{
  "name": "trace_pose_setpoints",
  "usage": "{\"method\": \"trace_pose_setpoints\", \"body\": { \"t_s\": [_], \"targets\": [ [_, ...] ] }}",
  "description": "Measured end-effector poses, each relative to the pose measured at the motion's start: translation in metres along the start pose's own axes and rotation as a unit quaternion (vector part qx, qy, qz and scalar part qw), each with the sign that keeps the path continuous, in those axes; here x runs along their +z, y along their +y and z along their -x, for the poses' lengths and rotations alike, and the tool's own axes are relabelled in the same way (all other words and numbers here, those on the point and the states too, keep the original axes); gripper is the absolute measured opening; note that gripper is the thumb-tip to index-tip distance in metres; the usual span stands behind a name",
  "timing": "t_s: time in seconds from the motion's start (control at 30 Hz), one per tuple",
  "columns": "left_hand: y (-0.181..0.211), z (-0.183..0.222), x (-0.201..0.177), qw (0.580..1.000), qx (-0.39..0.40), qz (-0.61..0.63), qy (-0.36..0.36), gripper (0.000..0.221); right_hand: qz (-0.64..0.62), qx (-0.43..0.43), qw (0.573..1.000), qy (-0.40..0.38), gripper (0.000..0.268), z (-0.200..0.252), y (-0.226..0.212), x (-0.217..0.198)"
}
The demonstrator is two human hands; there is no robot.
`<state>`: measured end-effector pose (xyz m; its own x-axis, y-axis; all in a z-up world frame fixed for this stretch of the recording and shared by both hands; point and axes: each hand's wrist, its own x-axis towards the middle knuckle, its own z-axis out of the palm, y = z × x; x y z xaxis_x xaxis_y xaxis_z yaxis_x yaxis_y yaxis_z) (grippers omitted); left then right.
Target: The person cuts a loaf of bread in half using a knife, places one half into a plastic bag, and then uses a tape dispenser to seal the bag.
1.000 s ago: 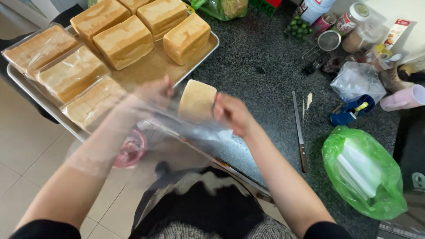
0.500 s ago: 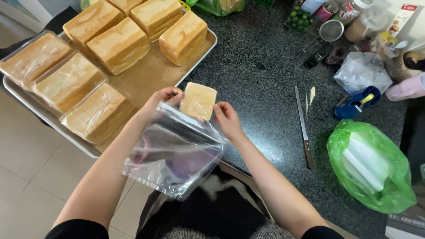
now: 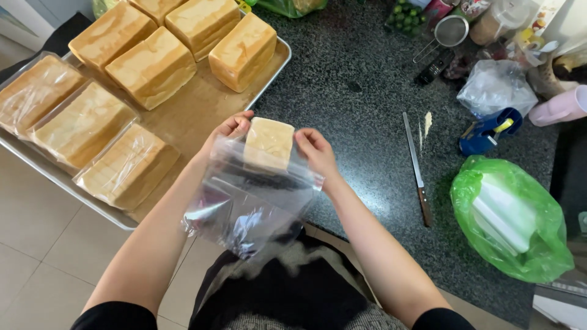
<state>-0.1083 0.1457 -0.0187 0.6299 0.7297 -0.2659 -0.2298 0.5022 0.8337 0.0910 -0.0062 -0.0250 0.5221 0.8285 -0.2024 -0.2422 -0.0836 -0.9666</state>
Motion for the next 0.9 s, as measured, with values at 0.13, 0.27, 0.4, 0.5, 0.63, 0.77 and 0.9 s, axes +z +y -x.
{"method": "trace_pose_setpoints", "body": {
  "t_s": [0.13, 0.27, 0.4, 0.5, 0.63, 0.77, 0.9],
  "targets": [
    [-0.022, -0.024, 0.002, 0.998, -0.007, 0.008, 0.067, 0.024, -0.083, 0.022, 0.995, 0.056, 0.02, -0.017, 0.012, 0.021],
    [-0.04, -0.049, -0.007, 0.991, -0.046, 0.036, 0.124, 0.028, -0.23, 0.054, 0.967, 0.096, 0.018, -0.023, 0.02, 0.03],
    [-0.05, -0.058, -0.011, 0.986, -0.087, 0.04, 0.139, 0.03, -0.285, 0.102, 0.944, 0.127, 0.014, 0.001, -0.007, 0.045],
    [-0.062, -0.059, -0.017, 0.982, -0.115, 0.043, 0.144, 0.031, -0.303, 0.135, 0.938, 0.104, 0.018, -0.017, 0.032, 0.036],
    [-0.077, -0.055, -0.027, 0.977, -0.144, 0.046, 0.149, 0.032, -0.256, 0.12, 0.954, 0.097, 0.012, -0.008, 0.012, 0.046],
    [-0.039, -0.016, 0.0, 0.972, -0.171, 0.027, 0.16, 0.038, -0.2, 0.155, 0.955, 0.155, 0.039, -0.005, 0.018, 0.054],
    [-0.06, -0.015, -0.011, 0.966, -0.176, 0.044, 0.186, 0.077, -0.126, 0.196, 0.946, 0.224, 0.08, -0.003, 0.025, 0.065]
  ]
}}
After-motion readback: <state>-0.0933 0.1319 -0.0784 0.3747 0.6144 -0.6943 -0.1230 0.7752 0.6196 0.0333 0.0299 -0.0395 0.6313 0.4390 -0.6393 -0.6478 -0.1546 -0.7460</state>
